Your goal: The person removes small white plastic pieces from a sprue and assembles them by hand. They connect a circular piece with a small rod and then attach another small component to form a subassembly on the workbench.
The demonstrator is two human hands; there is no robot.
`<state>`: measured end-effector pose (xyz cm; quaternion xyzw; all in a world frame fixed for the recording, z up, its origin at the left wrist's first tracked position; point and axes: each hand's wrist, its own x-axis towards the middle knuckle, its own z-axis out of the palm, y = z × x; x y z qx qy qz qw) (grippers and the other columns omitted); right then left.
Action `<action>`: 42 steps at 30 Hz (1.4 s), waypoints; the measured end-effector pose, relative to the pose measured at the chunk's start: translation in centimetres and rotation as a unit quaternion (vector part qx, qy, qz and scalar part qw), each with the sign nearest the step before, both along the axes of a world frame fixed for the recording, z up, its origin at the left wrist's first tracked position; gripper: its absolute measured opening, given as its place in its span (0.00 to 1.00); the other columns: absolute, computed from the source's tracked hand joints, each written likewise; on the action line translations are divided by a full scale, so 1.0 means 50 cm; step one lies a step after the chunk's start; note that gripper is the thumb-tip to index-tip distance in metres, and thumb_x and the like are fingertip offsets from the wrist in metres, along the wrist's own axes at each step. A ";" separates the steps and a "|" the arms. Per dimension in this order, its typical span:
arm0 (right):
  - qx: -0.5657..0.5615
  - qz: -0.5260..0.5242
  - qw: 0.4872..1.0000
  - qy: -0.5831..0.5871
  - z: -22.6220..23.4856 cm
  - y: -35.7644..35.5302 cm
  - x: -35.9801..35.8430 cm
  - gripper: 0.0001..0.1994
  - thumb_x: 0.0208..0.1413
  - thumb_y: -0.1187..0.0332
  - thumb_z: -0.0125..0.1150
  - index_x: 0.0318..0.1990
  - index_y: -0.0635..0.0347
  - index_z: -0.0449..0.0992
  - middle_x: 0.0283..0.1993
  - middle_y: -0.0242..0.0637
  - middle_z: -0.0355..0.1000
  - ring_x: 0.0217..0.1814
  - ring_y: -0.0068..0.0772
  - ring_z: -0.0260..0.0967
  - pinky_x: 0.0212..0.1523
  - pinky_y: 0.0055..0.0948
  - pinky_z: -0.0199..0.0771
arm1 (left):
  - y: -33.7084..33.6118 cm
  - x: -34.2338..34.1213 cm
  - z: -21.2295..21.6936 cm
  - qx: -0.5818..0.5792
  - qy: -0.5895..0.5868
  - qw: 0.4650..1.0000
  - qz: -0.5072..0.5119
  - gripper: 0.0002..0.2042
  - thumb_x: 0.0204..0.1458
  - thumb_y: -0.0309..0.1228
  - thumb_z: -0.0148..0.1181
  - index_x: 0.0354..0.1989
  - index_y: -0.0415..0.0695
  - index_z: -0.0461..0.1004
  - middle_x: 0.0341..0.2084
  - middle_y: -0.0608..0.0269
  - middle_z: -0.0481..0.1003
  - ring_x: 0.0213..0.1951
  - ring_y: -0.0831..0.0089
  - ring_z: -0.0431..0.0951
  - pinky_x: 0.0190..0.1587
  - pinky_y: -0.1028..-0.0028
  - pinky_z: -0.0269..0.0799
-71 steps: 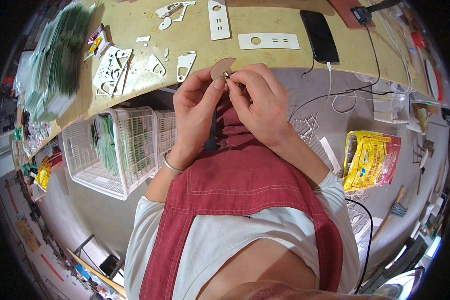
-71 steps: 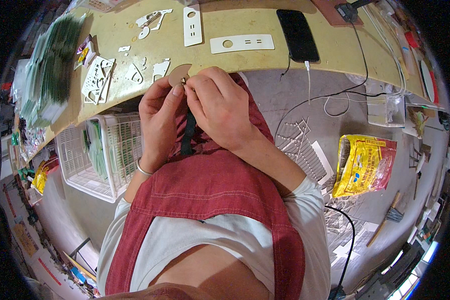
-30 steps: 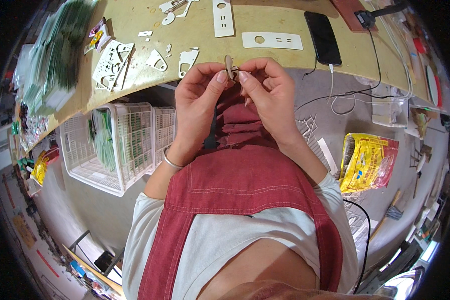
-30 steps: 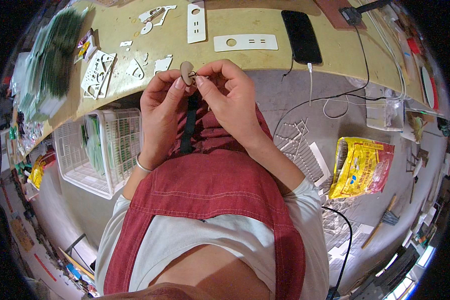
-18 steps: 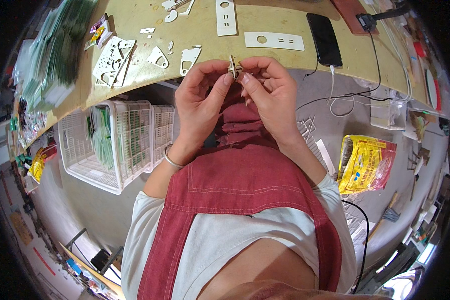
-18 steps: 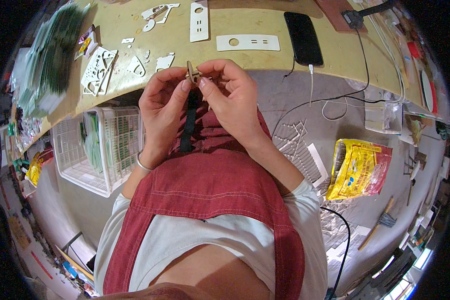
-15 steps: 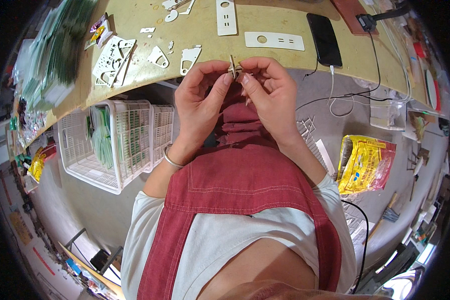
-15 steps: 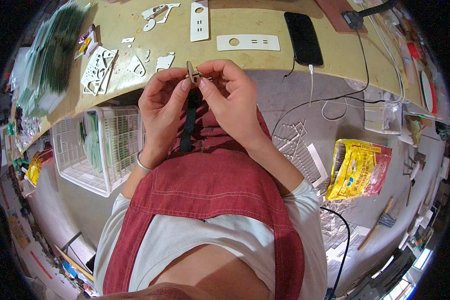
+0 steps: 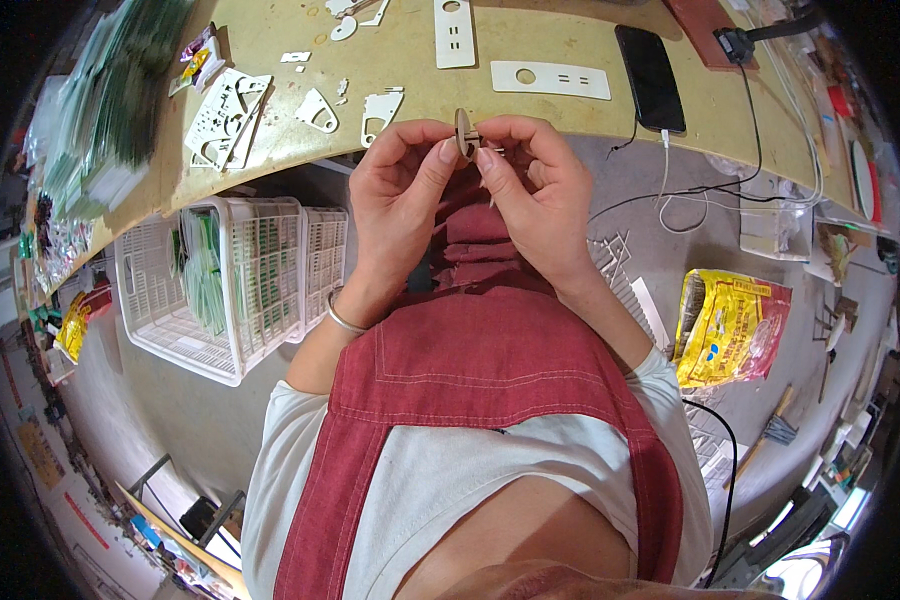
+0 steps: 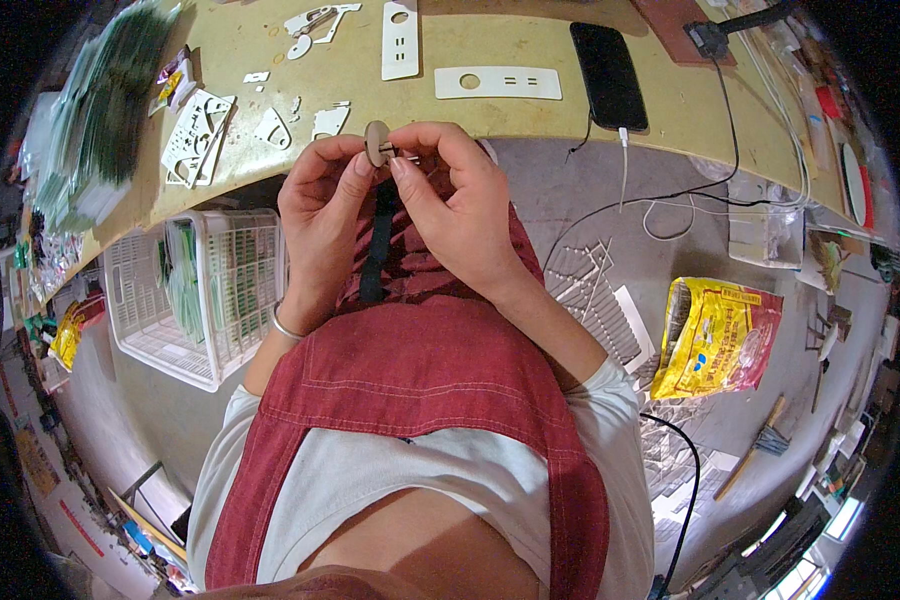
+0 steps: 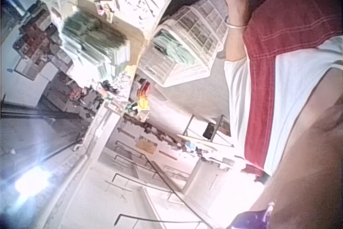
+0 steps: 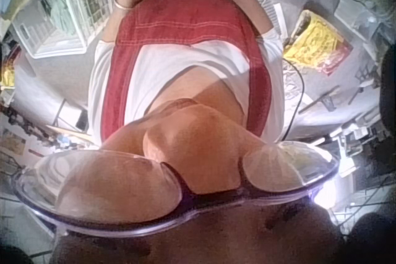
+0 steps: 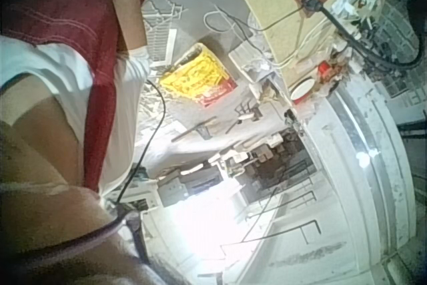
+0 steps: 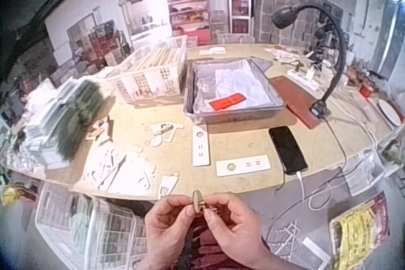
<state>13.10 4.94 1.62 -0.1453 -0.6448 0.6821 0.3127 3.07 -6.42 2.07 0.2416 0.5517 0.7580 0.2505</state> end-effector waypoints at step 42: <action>-0.114 0.037 0.993 -0.016 0.006 0.011 0.017 0.12 0.63 0.78 0.65 0.52 0.66 0.76 0.42 0.29 0.76 0.41 0.15 0.72 0.41 0.16 0.73 | -0.002 -0.011 -0.014 0.011 -0.017 1.000 0.012 0.07 0.64 0.21 0.60 0.48 0.34 0.74 0.41 0.62 0.79 0.42 0.78 0.80 0.48 0.78 0.77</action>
